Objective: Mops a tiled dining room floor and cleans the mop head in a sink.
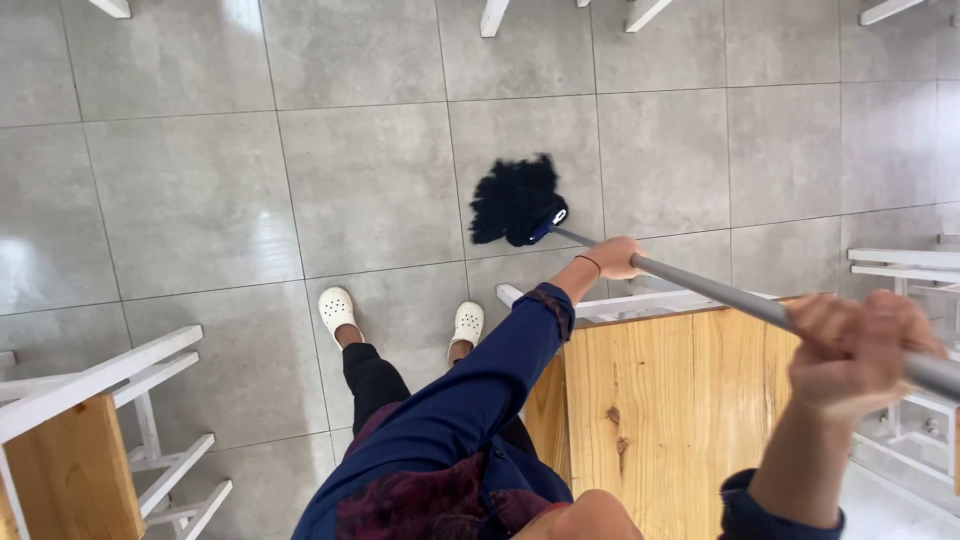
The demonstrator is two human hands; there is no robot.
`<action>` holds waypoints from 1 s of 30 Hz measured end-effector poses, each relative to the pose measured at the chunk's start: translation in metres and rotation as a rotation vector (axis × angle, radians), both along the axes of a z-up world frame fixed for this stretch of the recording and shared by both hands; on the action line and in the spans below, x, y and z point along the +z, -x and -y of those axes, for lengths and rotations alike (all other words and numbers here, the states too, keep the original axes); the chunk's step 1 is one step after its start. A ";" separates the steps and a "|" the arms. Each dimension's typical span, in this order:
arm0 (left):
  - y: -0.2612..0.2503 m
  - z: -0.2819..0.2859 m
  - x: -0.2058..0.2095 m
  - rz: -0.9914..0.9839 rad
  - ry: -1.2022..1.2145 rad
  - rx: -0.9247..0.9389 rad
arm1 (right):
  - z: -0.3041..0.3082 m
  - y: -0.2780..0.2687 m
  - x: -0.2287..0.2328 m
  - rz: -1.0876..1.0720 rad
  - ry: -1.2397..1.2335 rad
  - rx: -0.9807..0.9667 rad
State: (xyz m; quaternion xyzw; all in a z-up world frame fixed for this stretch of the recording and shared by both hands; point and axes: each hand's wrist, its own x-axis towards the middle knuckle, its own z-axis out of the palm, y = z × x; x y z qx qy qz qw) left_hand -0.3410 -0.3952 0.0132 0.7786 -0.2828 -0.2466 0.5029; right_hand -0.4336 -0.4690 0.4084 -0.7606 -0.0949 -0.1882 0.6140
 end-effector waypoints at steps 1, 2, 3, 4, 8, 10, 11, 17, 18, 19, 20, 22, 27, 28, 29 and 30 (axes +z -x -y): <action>-0.002 0.000 0.008 -0.075 0.057 -0.036 | 0.013 -0.001 -0.005 0.019 0.019 0.020; -0.003 -0.004 0.011 -0.071 0.057 -0.034 | 0.051 0.009 -0.022 0.023 0.019 0.022; -0.005 -0.014 0.013 -0.049 0.036 -0.043 | 0.086 0.014 -0.039 0.008 -0.069 0.061; -0.006 -0.026 0.015 -0.026 0.014 -0.051 | 0.119 0.017 -0.057 -0.008 -0.158 0.101; -0.029 -0.121 -0.019 0.007 -0.138 0.076 | 0.042 -0.020 -0.069 -0.061 -0.362 0.151; -0.042 -0.183 -0.054 0.269 -0.232 0.137 | -0.032 -0.039 -0.071 -0.028 -0.362 0.091; -0.050 -0.229 -0.066 0.271 -0.242 0.148 | -0.065 -0.059 -0.088 -0.026 -0.369 0.104; -0.091 -0.479 -0.128 0.368 -0.527 0.640 | -0.281 -0.132 -0.191 0.081 -0.596 0.227; -0.094 -0.511 -0.112 0.342 -0.609 0.739 | -0.318 -0.137 -0.204 0.014 -0.655 0.298; -0.093 -0.546 -0.098 0.312 -0.697 0.838 | -0.358 -0.138 -0.217 -0.059 -0.718 0.368; -0.091 -0.561 -0.098 0.308 -0.704 0.851 | -0.376 -0.137 -0.225 -0.064 -0.722 0.383; -0.084 -0.589 -0.094 0.459 -0.698 0.977 | -0.412 -0.129 -0.237 -0.158 -0.685 0.441; -0.071 -0.540 -0.107 0.482 -0.448 0.878 | -0.353 -0.102 -0.200 -0.251 -0.610 0.420; -0.065 -0.516 -0.097 0.477 -0.303 0.790 | -0.331 -0.094 -0.182 -0.242 -0.587 0.408; -0.060 -0.489 -0.086 0.481 -0.298 0.791 | -0.310 -0.083 -0.162 -0.238 -0.583 0.409; -0.055 -0.463 -0.074 0.471 -0.277 0.688 | -0.288 -0.073 -0.142 -0.227 -0.544 0.365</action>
